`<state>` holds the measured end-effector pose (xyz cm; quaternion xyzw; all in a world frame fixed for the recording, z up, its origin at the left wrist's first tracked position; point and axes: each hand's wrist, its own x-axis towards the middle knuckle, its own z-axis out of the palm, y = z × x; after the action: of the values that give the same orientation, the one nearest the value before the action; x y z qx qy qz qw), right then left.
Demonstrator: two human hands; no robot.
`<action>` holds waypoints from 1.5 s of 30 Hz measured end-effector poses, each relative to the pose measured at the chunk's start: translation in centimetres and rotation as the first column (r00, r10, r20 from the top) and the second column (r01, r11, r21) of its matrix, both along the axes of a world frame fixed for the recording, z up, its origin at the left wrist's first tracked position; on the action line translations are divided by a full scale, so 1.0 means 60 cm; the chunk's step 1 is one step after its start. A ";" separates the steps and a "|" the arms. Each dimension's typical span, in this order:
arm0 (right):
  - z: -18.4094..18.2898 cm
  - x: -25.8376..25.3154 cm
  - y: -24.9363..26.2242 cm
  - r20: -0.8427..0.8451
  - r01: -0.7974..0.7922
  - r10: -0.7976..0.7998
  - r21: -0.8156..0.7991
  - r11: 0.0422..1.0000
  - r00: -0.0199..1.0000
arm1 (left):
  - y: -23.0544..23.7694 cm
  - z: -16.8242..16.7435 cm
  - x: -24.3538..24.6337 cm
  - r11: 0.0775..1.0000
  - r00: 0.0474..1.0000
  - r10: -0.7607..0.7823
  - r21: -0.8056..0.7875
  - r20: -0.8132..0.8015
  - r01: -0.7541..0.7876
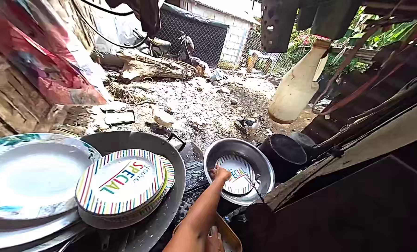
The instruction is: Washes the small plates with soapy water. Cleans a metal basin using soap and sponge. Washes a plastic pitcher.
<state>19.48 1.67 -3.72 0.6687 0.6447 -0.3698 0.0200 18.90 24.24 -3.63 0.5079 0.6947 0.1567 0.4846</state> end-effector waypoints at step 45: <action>0.006 -0.074 0.128 -0.061 -0.086 0.393 0.935 0.344 0.917 | -0.364 0.082 -0.287 0.443 0.409 0.498 0.181 0.765 -0.878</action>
<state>15.05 9.35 -3.33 0.4043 0.8274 -0.0322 -0.3885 1.67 2.42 1.28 0.1874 0.5659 0.7037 0.3865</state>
